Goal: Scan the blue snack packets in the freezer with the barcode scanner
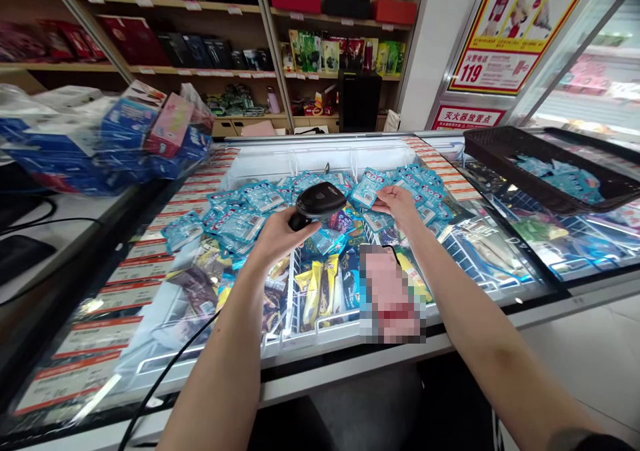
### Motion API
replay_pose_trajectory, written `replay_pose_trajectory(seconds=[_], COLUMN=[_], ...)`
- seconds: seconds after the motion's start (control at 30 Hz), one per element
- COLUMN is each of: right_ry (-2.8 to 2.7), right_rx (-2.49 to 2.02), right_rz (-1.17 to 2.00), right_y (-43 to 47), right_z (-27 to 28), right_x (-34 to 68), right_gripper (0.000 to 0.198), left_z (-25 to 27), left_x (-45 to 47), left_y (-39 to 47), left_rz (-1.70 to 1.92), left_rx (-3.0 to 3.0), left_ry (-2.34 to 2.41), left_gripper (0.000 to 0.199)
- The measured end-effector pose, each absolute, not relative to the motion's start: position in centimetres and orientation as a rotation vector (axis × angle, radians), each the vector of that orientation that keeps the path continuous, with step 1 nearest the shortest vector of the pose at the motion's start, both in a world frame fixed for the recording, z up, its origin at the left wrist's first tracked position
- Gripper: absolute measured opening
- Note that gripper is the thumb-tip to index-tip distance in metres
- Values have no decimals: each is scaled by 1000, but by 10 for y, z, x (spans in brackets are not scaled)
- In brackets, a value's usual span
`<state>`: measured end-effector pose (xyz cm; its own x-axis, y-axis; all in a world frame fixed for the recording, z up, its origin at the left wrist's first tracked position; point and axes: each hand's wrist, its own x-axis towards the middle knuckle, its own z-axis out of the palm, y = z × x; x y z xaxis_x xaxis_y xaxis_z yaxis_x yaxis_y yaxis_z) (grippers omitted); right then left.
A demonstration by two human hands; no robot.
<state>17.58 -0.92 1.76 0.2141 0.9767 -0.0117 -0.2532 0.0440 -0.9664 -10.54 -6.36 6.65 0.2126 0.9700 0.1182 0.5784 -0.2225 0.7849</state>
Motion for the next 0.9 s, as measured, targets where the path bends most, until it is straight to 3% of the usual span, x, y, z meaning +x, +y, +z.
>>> replay_pose_trajectory(seconds=[0.7,0.9], right_ry=[-869,-883], right_rx=[-1055,-1050], right_rz=[1131,971], right_y=[-3,-2], right_z=[8,8], right_x=[174,181], right_gripper=[23,20], left_z=[65,67], left_x=[-105,-103], left_y=[-64,-66], left_rz=[704,765], left_rx=[1911,1824], left_ry=[1374,1366], left_gripper=[40,43])
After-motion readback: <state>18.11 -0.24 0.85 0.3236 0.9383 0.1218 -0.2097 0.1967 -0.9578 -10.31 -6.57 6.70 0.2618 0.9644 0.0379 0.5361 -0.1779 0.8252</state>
